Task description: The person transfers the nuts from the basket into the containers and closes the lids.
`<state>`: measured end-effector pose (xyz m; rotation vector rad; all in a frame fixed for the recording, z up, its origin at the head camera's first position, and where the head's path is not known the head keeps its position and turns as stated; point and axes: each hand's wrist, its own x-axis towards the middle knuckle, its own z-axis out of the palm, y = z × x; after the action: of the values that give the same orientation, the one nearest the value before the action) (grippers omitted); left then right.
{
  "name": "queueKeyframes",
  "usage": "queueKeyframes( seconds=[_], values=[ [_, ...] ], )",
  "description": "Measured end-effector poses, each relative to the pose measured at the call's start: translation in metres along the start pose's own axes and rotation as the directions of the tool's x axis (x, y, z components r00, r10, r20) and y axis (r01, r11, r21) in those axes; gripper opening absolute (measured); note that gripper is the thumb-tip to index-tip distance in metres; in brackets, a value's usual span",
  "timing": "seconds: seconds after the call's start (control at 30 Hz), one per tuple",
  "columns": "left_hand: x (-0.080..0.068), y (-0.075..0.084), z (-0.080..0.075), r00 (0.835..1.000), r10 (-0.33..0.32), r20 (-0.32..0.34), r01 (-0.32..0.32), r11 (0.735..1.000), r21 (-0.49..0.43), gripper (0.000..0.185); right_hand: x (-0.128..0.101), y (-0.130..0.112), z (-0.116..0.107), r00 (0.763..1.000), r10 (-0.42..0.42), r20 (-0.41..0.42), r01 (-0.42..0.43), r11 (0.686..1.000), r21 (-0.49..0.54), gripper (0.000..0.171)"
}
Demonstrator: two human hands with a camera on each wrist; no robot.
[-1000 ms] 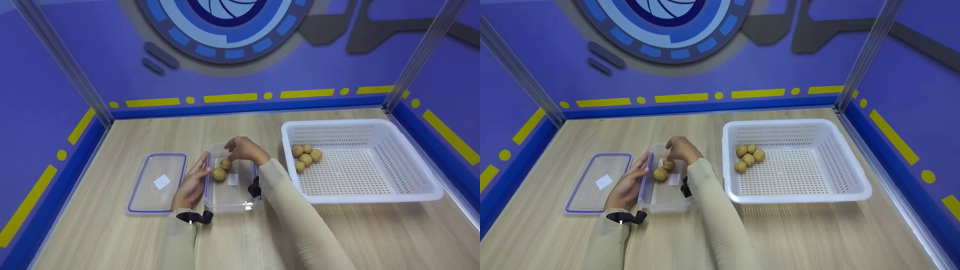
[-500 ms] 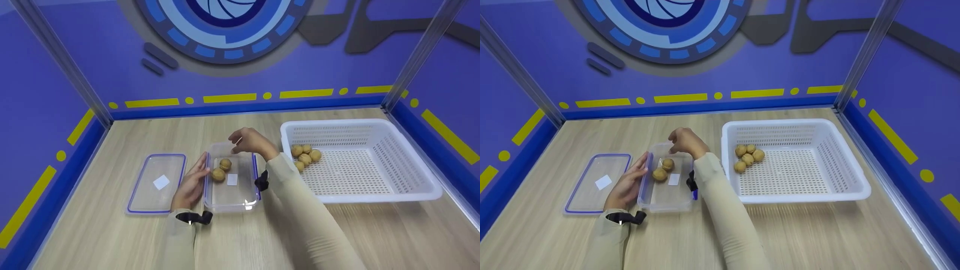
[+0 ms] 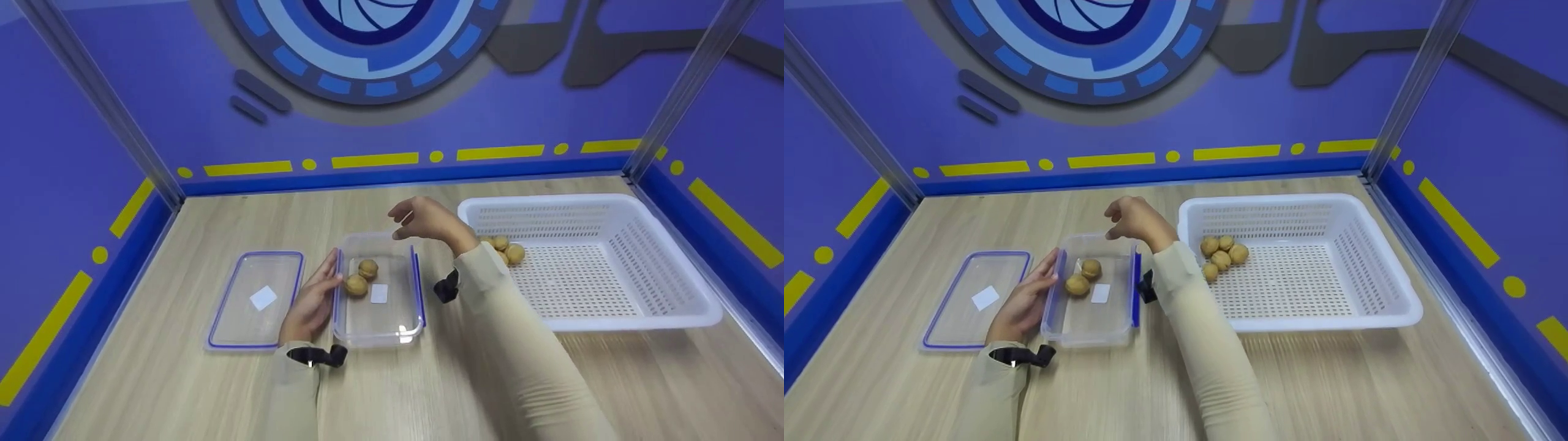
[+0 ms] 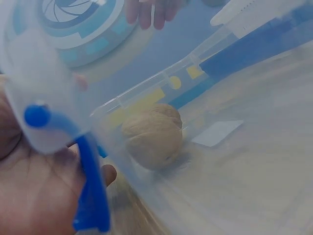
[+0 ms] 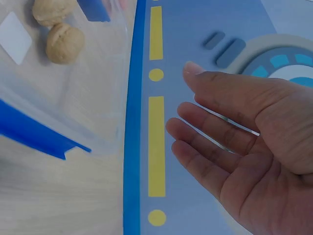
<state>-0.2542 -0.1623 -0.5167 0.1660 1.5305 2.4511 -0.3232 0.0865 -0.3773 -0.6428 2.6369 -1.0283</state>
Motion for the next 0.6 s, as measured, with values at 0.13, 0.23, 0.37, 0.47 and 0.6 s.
queueKeyframes(
  seconds=[0.13, 0.23, 0.37, 0.47, 0.6],
  values=[
    [0.0, 0.0, -0.001, 1.0, 0.004, 0.004, -0.004, 1.0, 0.019, 0.068, -0.004, 0.003, -0.007, 1.0, -0.002, -0.006, 0.002, 1.0, -0.013, 0.045],
    [0.0, -0.001, -0.002, 1.0, 0.005, 0.009, -0.006, 1.0, 0.026, 0.067, -0.007, 0.005, -0.011, 1.0, -0.005, -0.009, 0.005, 1.0, -0.018, 0.046],
    [0.0, 0.0, -0.001, 1.0, 0.004, 0.007, -0.004, 1.0, 0.024, 0.067, -0.011, 0.008, -0.018, 1.0, -0.002, -0.025, 0.002, 1.0, -0.014, 0.046],
    [0.0, 0.0, -0.001, 1.0, 0.004, 0.002, -0.004, 1.0, 0.022, 0.068, -0.015, 0.011, -0.024, 0.999, -0.004, -0.044, 0.004, 1.0, -0.007, 0.046],
    [0.0, 0.0, 0.0, 1.0, 0.002, 0.001, -0.003, 1.0, 0.02, 0.068, -0.021, 0.017, -0.031, 0.998, -0.012, -0.061, 0.011, 1.0, -0.006, 0.047]
  ],
)
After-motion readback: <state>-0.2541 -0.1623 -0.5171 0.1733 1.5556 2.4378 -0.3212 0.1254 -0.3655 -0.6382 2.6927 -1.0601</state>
